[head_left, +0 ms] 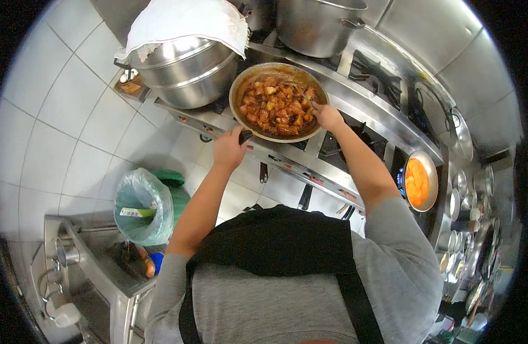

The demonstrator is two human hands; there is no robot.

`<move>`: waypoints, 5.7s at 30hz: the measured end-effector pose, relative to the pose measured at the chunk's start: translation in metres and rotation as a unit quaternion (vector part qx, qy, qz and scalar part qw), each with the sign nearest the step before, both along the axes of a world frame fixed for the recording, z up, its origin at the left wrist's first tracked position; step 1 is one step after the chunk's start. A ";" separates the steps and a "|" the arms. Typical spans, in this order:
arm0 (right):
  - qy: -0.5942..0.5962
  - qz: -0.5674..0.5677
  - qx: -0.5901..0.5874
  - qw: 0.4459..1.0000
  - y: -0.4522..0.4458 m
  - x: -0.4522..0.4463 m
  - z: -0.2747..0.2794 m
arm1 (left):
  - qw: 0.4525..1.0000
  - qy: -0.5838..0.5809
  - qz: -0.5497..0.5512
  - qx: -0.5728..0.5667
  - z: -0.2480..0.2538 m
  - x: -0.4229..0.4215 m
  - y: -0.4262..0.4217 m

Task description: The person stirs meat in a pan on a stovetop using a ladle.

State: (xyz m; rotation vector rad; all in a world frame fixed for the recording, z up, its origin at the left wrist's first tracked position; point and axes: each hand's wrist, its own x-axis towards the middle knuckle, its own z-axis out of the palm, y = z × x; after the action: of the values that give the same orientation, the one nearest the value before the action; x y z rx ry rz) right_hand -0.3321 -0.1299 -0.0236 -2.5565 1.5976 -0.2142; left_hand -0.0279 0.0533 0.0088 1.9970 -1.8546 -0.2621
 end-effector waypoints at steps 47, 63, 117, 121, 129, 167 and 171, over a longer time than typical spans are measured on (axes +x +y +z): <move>-0.199 0.037 0.227 0.953 0.095 -0.144 0.090 | 0.994 0.052 0.099 -0.010 0.004 -0.078 0.033; -0.350 -0.211 0.289 0.866 -0.023 -0.111 0.027 | 0.990 0.075 0.107 -0.052 0.001 -0.085 0.044; -0.036 0.116 0.050 0.991 -0.027 -0.047 0.058 | 0.849 0.139 0.441 0.257 -0.295 -0.122 0.517; 0.041 0.058 0.074 0.995 0.026 -0.065 0.028 | 0.907 0.110 0.294 0.282 -0.286 -0.106 0.513; -0.066 0.024 0.083 0.994 0.093 -0.077 0.025 | 0.863 0.196 0.440 0.149 -0.300 -0.079 0.513; -0.168 -0.152 0.109 0.968 0.112 -0.092 0.031 | 0.997 0.040 0.058 -0.025 0.001 -0.075 0.030; -0.318 -0.094 0.139 0.933 0.090 -0.119 0.059 | 0.998 0.034 0.058 -0.012 0.008 -0.069 0.016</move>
State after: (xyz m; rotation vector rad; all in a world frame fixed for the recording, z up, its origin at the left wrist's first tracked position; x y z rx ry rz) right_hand -0.4509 -0.0397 0.0353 -1.8464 1.4687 -0.6971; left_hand -0.0969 0.0692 0.0170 2.0443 -1.6869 -0.2712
